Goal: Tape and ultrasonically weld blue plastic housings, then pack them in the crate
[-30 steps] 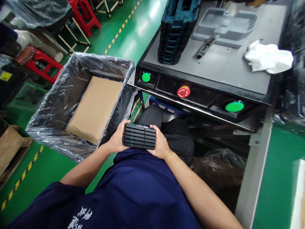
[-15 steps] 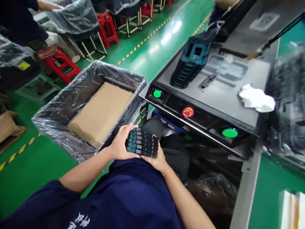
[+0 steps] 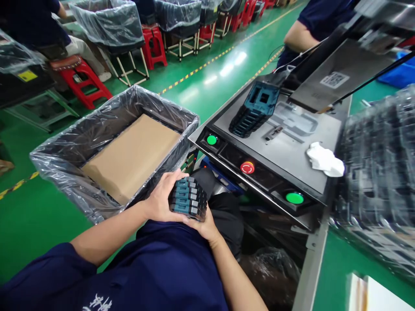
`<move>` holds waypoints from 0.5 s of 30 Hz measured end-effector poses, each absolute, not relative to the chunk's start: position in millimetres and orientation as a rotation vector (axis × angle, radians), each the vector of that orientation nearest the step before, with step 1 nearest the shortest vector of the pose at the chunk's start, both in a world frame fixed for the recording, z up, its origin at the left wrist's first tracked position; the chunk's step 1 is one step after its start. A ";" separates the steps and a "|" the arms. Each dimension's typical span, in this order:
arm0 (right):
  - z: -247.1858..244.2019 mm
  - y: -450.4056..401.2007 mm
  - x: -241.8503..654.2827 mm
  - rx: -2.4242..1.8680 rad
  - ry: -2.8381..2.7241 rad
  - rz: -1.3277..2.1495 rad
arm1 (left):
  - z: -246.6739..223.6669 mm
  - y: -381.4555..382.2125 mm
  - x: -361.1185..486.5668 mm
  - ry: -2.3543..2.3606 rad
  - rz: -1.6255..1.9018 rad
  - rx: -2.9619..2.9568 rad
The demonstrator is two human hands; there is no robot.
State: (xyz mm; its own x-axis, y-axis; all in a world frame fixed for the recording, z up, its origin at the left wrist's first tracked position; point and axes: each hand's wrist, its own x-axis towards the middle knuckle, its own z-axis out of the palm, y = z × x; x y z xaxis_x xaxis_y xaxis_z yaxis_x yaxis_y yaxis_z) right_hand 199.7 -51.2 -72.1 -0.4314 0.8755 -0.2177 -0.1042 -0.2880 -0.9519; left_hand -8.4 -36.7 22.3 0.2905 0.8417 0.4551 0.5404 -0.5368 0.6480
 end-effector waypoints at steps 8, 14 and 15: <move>-78.6 -52.4 209.1 -1.093 -0.983 2.013 | 28.2 -31.5 6.0 1.291 1.183 2.120; -82.2 -50.4 213.5 -1.071 -0.925 2.049 | 24.7 -29.6 9.9 1.263 1.212 1.974; -82.2 -50.5 212.9 -1.061 -0.919 2.055 | 23.4 -29.9 10.9 1.252 1.246 1.945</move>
State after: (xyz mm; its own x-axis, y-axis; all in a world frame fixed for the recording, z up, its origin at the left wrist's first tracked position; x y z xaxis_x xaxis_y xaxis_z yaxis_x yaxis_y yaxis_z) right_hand 212.9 -50.5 -82.2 -0.4680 0.7843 -0.4073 -0.2192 -0.5495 -0.8062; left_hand 10.9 -29.9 23.4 0.1546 0.8933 0.4221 0.4270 -0.4456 0.7868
